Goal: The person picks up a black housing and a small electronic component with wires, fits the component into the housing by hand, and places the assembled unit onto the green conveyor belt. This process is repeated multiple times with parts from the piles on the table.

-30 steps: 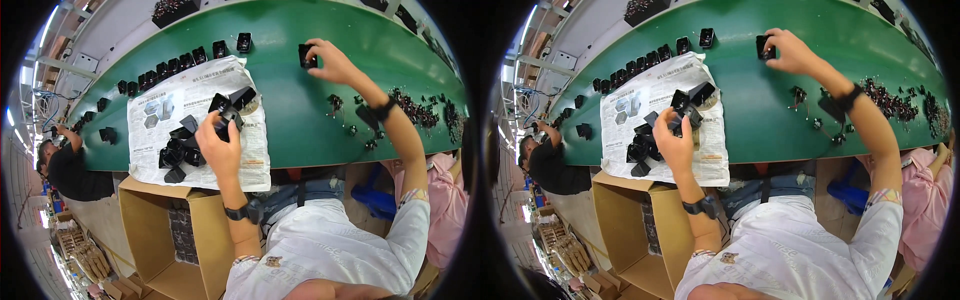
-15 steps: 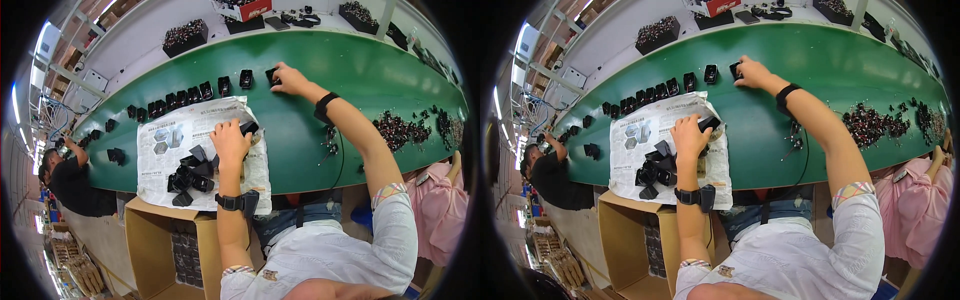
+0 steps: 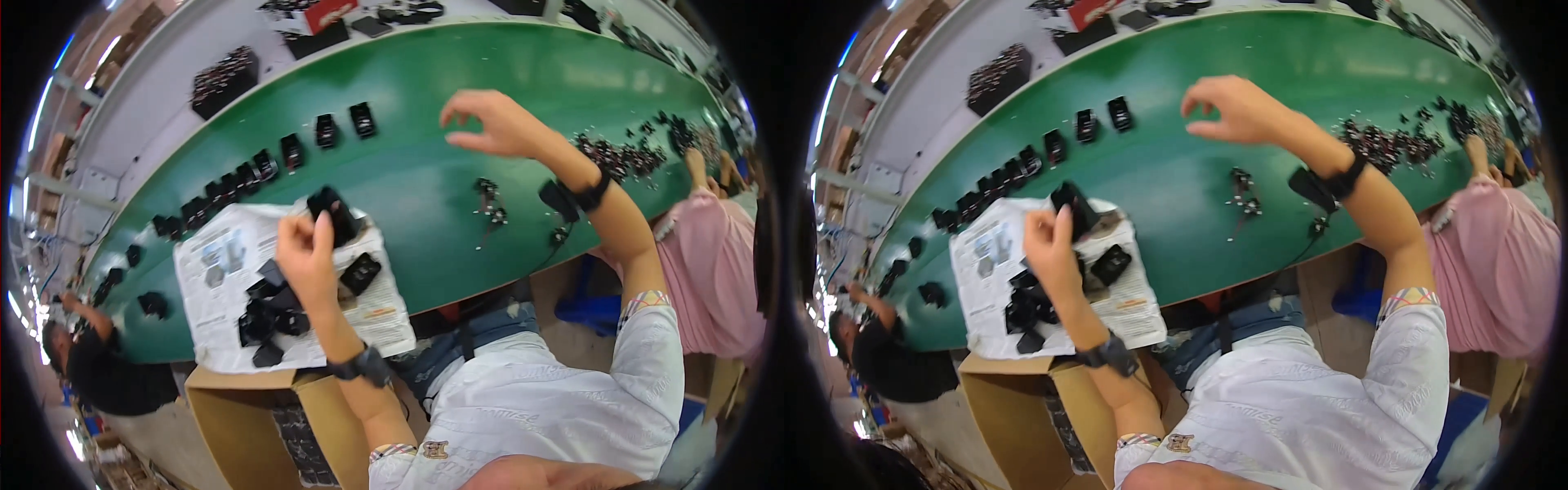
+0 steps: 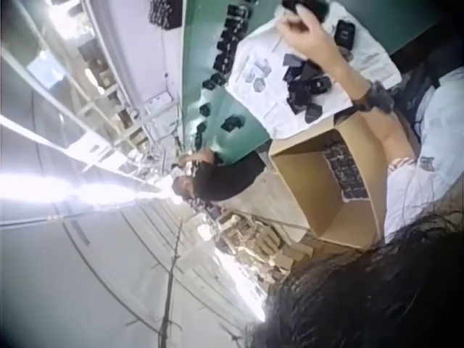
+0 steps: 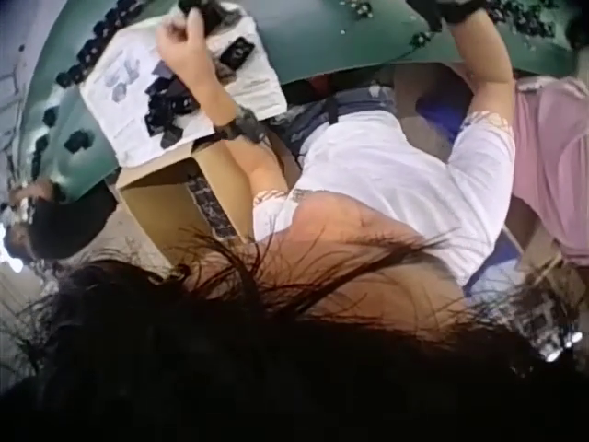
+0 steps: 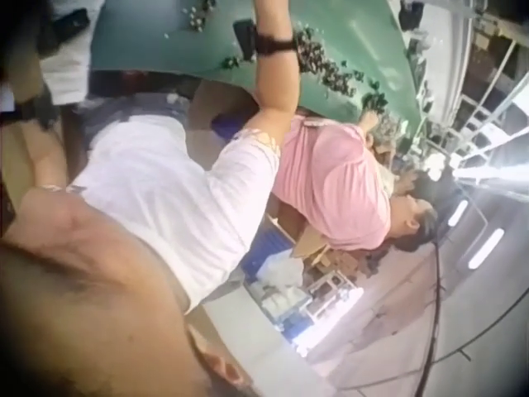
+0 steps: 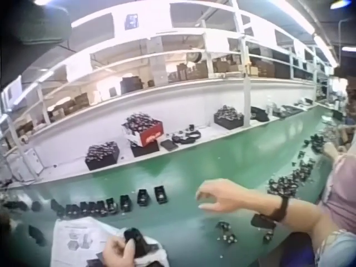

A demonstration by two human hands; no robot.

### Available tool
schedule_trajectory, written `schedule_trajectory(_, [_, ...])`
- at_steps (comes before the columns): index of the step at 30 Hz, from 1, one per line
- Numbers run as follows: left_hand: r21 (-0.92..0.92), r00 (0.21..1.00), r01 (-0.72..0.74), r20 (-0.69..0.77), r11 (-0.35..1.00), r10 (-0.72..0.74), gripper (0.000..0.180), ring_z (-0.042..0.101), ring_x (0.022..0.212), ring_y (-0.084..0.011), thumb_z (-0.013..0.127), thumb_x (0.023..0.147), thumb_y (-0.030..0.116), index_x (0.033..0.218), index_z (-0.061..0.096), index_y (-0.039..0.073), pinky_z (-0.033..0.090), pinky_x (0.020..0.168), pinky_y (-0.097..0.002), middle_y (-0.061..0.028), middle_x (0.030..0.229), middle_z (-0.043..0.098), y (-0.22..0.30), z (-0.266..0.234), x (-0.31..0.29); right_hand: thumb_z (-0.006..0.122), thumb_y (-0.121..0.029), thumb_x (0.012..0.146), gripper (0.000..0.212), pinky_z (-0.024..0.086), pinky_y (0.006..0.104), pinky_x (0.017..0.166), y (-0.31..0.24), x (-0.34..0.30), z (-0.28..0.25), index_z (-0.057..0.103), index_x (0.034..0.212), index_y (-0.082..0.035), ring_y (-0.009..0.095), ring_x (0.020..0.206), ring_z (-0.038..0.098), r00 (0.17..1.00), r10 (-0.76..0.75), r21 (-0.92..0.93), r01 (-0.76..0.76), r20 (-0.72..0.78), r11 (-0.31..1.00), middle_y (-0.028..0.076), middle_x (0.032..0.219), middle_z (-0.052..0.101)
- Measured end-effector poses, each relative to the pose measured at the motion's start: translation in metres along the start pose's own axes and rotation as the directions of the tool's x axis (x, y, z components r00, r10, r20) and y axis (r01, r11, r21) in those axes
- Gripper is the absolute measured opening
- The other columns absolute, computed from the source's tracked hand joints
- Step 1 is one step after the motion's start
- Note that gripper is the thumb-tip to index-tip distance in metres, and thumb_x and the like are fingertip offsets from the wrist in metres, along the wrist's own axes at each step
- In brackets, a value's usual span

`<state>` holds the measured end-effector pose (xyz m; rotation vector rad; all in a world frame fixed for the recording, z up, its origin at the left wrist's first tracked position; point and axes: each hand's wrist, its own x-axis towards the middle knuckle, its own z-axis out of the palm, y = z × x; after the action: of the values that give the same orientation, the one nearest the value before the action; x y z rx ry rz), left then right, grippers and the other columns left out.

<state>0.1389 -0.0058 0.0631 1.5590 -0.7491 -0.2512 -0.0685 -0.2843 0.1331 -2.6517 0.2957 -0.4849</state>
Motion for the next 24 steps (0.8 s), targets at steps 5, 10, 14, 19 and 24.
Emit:
schedule_trajectory(5, [-0.627,0.935,0.299,0.345,0.719,-0.087,0.015,0.068,0.069,-0.0229,0.051,0.103,0.013,0.092,0.041,0.008,0.053,0.057,-0.0284,-0.0221,0.098,0.067,0.017,0.051,-0.072,0.077,-0.011,0.079,0.026,0.055,0.0402,0.084,-0.033,-0.12,0.012,0.068,0.104,-0.011,0.03,0.097,0.066,0.997,0.03,-0.112,-0.022,0.072,0.994,0.007,0.111,0.065])
schedule_trajectory(10, [-0.689,0.733,0.679,0.651,0.252,-0.197,0.019,0.066,0.085,-0.0211,0.061,0.096,0.015,0.108,0.051,0.005,0.055,0.071,-0.0289,-0.0212,0.115,0.063,-0.003,0.074,-0.111,0.079,-0.014,0.079,0.027,0.055,0.0381,0.075,-0.018,-0.144,0.059,0.067,0.102,-0.009,0.027,0.088,0.066,0.991,0.134,-0.05,-0.135,-0.029,0.99,0.008,0.104,0.063])
schedule_trajectory(14, [-0.516,0.776,0.587,0.579,0.624,-0.25,0.048,0.056,0.117,-0.0181,0.076,0.084,0.006,0.125,0.052,0.0,0.047,0.099,-0.0308,-0.0142,0.134,0.053,-0.007,0.083,-0.129,0.08,-0.021,0.082,0.028,0.05,0.0337,0.059,-0.011,-0.162,0.074,0.066,0.101,-0.005,0.02,0.06,0.06,0.959,0.275,0.047,-0.272,-0.062,0.961,0.007,0.084,0.062])
schedule_trajectory(19, [-0.381,0.858,0.47,0.409,0.796,-0.311,0.051,0.057,0.119,-0.0206,0.072,0.083,-0.001,0.127,0.047,-0.002,0.048,0.101,-0.0329,-0.0166,0.139,0.052,-0.003,0.098,-0.136,0.078,-0.018,0.084,0.023,0.048,0.0318,0.057,-0.026,-0.161,0.068,0.066,0.098,-0.003,0.018,0.057,0.059,0.895,0.445,0.096,-0.442,-0.022,0.892,0.005,0.073,0.059])
schedule_trajectory(24, [-0.153,0.942,0.191,0.306,0.97,-0.137,0.055,0.063,0.117,-0.0229,0.071,0.082,-0.003,0.13,0.043,-0.001,0.05,0.098,-0.0328,-0.0192,0.133,0.061,-0.004,0.105,-0.137,0.072,-0.01,0.089,0.024,0.051,0.0276,0.061,-0.045,-0.16,0.049,0.063,0.11,-0.001,0.012,0.065,0.062,0.823,0.565,0.292,-0.554,0.051,0.78,0.004,0.077,0.063])
